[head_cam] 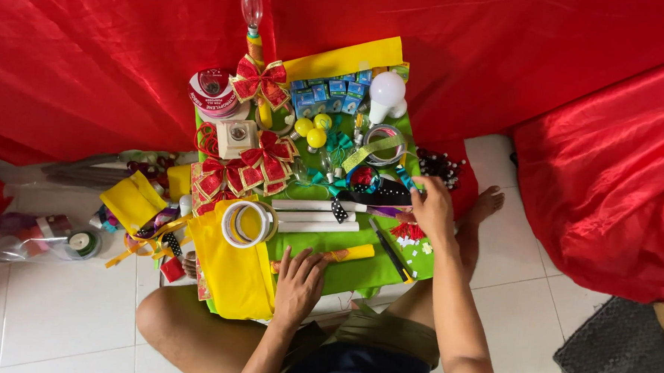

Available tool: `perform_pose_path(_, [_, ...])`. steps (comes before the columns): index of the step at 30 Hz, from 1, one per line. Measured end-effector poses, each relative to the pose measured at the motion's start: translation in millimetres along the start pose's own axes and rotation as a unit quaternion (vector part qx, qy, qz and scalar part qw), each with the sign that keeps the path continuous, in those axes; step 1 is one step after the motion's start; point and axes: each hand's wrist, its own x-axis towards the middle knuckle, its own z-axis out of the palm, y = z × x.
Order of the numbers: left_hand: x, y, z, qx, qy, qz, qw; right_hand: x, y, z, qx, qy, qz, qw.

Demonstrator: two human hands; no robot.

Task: Attaching a decorative polka-dot ribbon to a yellow cylindrical object by wrapping it around.

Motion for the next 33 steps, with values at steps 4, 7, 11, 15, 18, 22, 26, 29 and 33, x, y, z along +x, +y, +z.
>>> perform_pose_path(4, [3,1,-4,-0.006,0.006,0.000,1.000,7,23,-1,-0.021,0.026,0.003,0.999])
perform_pose_path(7, [5,1,-5,-0.007,0.009,-0.004,1.000,15,39,-4,-0.033,0.012,-0.002,0.999])
perform_pose_path(11, [5,3,-6,-0.001,0.011,-0.009,1.000,18,35,-13,-0.014,-0.040,0.007,0.999])
perform_pose_path(15, [4,2,-4,-0.006,0.012,-0.009,1.000,12,20,-12,0.006,-0.150,-0.004,0.989])
perform_pose_path(18, [6,3,-5,-0.003,0.012,-0.010,1.000,6,8,-3,-0.041,-0.187,0.060,0.980])
perform_pose_path(22, [5,2,-4,-0.008,0.010,-0.010,1.000,6,6,8,-0.039,-0.181,0.031,0.982])
perform_pose_path(26, [5,3,-4,-0.001,0.013,-0.012,1.000,15,9,16,-0.043,-0.171,-0.001,0.984])
perform_pose_path(29, [4,2,-2,0.001,0.013,-0.011,1.000,27,15,22,-0.040,-0.130,-0.037,0.990])
perform_pose_path(33, [7,5,-7,0.017,0.024,-0.010,1.000,43,22,27,-0.059,-0.136,-0.044,0.988])
